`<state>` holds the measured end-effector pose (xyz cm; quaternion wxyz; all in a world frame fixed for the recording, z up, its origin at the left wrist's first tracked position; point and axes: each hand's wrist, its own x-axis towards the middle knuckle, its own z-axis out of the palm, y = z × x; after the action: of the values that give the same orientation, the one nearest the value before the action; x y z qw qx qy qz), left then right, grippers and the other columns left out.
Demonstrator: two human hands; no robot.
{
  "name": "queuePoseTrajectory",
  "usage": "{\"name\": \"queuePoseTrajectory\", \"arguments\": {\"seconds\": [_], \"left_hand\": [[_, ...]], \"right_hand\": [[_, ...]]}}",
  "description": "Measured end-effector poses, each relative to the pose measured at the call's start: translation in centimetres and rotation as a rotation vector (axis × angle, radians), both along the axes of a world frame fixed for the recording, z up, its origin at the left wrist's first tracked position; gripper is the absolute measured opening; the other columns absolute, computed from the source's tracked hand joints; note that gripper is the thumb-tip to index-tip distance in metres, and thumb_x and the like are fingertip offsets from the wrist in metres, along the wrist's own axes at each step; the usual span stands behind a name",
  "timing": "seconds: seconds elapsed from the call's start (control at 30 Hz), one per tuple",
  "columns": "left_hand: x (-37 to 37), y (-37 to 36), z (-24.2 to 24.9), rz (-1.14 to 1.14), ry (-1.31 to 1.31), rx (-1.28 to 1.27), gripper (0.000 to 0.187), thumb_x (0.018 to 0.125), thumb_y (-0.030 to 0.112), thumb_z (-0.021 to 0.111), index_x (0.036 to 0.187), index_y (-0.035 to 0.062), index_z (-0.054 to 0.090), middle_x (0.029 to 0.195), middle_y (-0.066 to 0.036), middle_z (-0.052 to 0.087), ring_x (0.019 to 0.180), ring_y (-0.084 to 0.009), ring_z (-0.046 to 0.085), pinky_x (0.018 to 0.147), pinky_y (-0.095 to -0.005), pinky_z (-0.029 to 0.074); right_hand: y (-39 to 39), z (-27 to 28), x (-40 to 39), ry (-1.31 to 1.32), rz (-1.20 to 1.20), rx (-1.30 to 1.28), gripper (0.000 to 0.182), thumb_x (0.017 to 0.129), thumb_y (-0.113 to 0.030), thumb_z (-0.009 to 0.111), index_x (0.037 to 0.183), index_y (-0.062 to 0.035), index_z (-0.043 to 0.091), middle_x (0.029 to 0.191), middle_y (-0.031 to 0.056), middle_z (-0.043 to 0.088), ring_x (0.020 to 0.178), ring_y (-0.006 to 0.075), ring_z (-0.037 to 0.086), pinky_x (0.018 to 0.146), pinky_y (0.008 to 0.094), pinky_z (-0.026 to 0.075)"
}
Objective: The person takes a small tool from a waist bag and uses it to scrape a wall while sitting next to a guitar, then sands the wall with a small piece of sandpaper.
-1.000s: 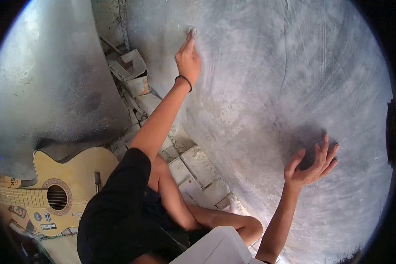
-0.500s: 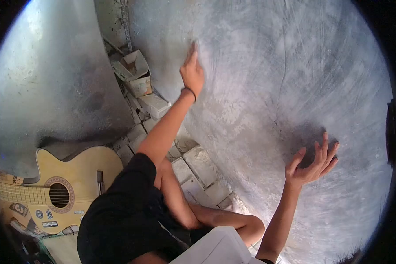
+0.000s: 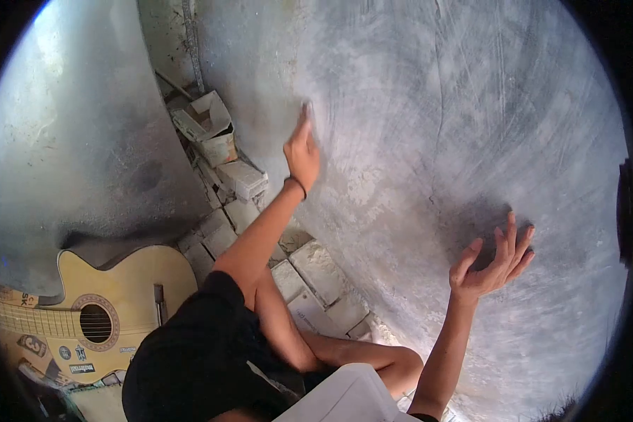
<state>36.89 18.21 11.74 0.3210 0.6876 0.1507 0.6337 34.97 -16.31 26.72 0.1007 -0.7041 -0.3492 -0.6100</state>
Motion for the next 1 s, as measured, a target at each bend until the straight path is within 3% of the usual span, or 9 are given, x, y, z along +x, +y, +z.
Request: {"name": "queuePoseTrajectory", "arguments": {"seconds": [0.13, 0.23, 0.33, 0.4, 0.47, 0.6, 0.83, 1.0], "left_hand": [[0.4, 1.0, 0.2, 0.030, -0.016, 0.024, 0.052, 0.085, -0.014, 0.046, 0.135, -0.0016, 0.054, 0.133, -0.026, 0.056, 0.119, -0.0390, 0.058, 0.099, -0.0423, 0.050], [1.1, 3.3, 5.6, 0.064, 0.149, -0.111, 0.050, 0.085, -0.013, 0.048, 0.134, -0.0024, 0.054, 0.132, -0.026, 0.056, 0.117, -0.0385, 0.059, 0.096, -0.0408, 0.050], [1.5, 3.3, 3.7, 0.080, 0.029, -0.003, 0.053, 0.084, -0.013, 0.048, 0.135, -0.0022, 0.053, 0.131, -0.026, 0.057, 0.115, -0.0386, 0.060, 0.093, -0.0406, 0.051], [0.3, 0.9, -0.1, 0.023, 0.046, -0.049, 0.058, 0.082, -0.014, 0.048, 0.138, -0.0011, 0.050, 0.133, -0.025, 0.056, 0.116, -0.0393, 0.059, 0.094, -0.0407, 0.051], [-0.7, -0.8, -3.1, 0.002, 0.056, 0.060, 0.062, 0.081, -0.014, 0.047, 0.141, 0.0001, 0.048, 0.135, -0.026, 0.054, 0.118, -0.0397, 0.058, 0.096, -0.0405, 0.050], [-0.2, 0.1, -2.1, 0.011, 0.051, 0.007, 0.060, 0.081, -0.013, 0.046, 0.139, -0.0003, 0.050, 0.136, -0.026, 0.053, 0.120, -0.0398, 0.057, 0.098, -0.0410, 0.049], [2.9, 5.6, 5.1, 0.076, -0.008, 0.019, 0.054, 0.082, -0.011, 0.046, 0.135, -0.0022, 0.053, 0.136, -0.026, 0.053, 0.122, -0.0398, 0.055, 0.099, -0.0423, 0.049], [1.1, 0.1, 0.0, 0.008, -0.052, -0.042, 0.054, 0.084, -0.012, 0.045, 0.136, -0.0018, 0.052, 0.138, -0.024, 0.053, 0.126, -0.0381, 0.053, 0.102, -0.0391, 0.047]], "right_hand": [[-0.1, 0.1, -0.2, 0.008, -0.003, -0.031, 0.027, 0.089, -0.018, 0.053, 0.114, -0.0083, 0.055, 0.130, 0.0116, 0.064, 0.141, 0.0350, 0.038, 0.122, 0.0438, 0.010], [-0.1, 0.1, -0.3, 0.008, -0.025, -0.042, 0.025, 0.090, -0.018, 0.052, 0.113, -0.0086, 0.056, 0.129, 0.0114, 0.065, 0.141, 0.0345, 0.039, 0.121, 0.0436, 0.011], [-0.1, -0.1, 0.0, -0.001, -0.012, -0.018, 0.025, 0.090, -0.019, 0.052, 0.113, -0.0085, 0.057, 0.129, 0.0113, 0.065, 0.141, 0.0344, 0.039, 0.121, 0.0435, 0.012], [0.0, 0.0, 0.1, -0.005, -0.008, -0.005, 0.026, 0.090, -0.019, 0.053, 0.113, -0.0083, 0.056, 0.129, 0.0112, 0.065, 0.141, 0.0343, 0.039, 0.121, 0.0433, 0.011], [-0.1, -0.1, -0.1, -0.004, -0.003, -0.013, 0.026, 0.090, -0.019, 0.053, 0.114, -0.0082, 0.056, 0.129, 0.0111, 0.065, 0.141, 0.0342, 0.039, 0.121, 0.0431, 0.011], [-0.2, 0.0, 0.0, -0.006, -0.011, -0.057, 0.025, 0.091, -0.020, 0.053, 0.114, -0.0084, 0.055, 0.129, 0.0109, 0.065, 0.141, 0.0337, 0.039, 0.121, 0.0425, 0.011], [-0.2, -0.1, 0.2, -0.011, -0.006, -0.052, 0.025, 0.092, -0.020, 0.054, 0.113, -0.0083, 0.056, 0.128, 0.0109, 0.066, 0.141, 0.0332, 0.040, 0.121, 0.0423, 0.011], [-0.2, -0.2, 0.1, -0.005, -0.012, -0.033, 0.024, 0.091, -0.020, 0.054, 0.113, -0.0083, 0.056, 0.127, 0.0107, 0.066, 0.140, 0.0332, 0.040, 0.121, 0.0425, 0.011]]}}
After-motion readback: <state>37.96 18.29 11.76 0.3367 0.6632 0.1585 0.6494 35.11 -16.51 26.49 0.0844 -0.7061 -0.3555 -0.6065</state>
